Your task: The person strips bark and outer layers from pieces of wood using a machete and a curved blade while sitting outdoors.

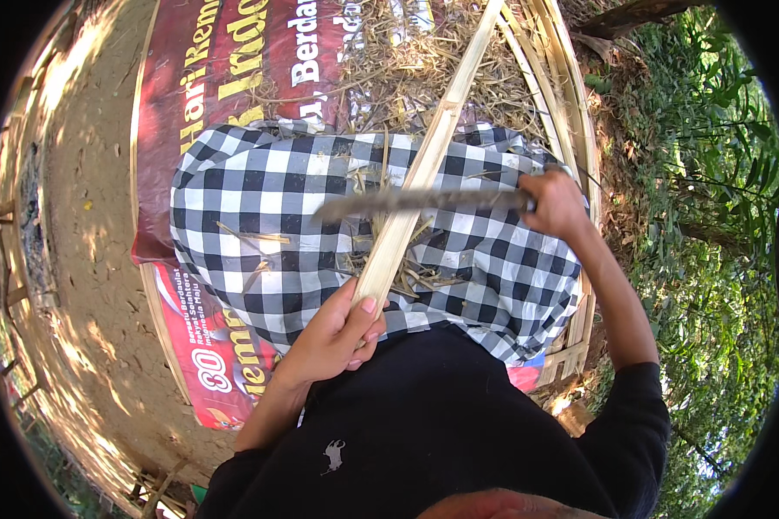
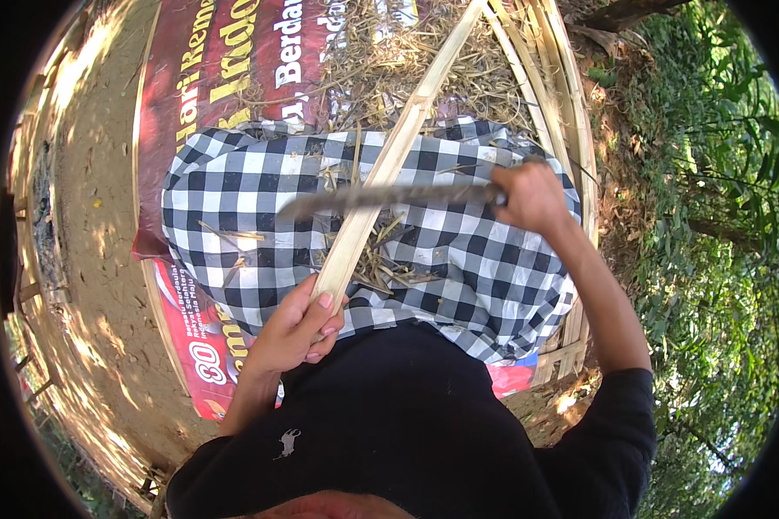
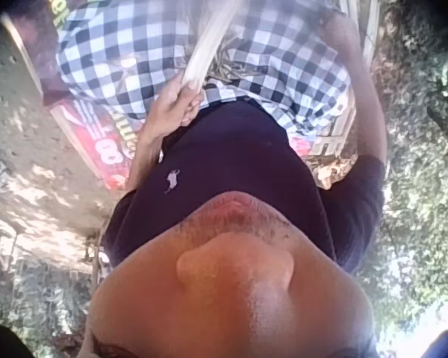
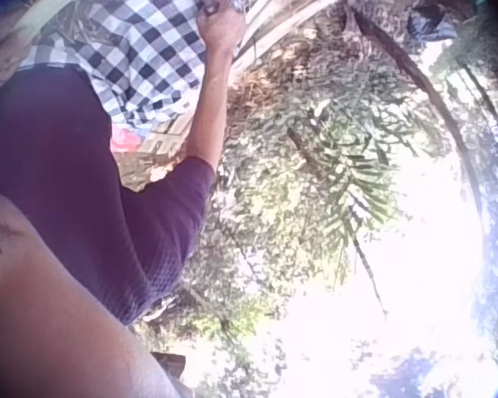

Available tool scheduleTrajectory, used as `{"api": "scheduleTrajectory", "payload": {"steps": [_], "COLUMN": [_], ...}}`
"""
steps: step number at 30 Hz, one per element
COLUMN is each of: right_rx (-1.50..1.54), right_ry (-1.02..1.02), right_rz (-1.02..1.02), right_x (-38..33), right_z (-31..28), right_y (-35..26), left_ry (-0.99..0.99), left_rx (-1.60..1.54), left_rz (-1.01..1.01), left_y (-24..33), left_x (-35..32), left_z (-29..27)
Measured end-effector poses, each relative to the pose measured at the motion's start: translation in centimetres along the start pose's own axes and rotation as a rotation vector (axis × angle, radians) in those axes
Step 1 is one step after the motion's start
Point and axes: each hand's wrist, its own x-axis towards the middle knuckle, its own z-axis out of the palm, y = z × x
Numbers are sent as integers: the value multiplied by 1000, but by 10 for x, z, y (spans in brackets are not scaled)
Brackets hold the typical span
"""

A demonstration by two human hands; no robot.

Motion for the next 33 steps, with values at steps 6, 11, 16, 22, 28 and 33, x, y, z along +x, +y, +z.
{"api": "scheduleTrajectory", "payload": {"steps": [6,11,16,22,28,33], "right_rx": [51,-45,-20,-34,-48,-44], "right_ry": [-78,-26,-100,12,39,-16], "right_rz": [178,127,53,243,-251,325], "right_x": [1,8,7,35,2,30], "right_z": [-17,4,-11,-6,4,-5], "right_y": [-22,34,-25,37,-11,33], "left_ry": [37,23,32,51,28,30], "left_rx": [15,31,-28,35,18,38], "left_rz": [7,-3,-41,27,26,29], "left_y": [-5,0,-1,-23,-6,-12], "left_x": [3,-6,-4,1,-7,-2], "left_z": [-8,4,1,-7,-10,-6]}}
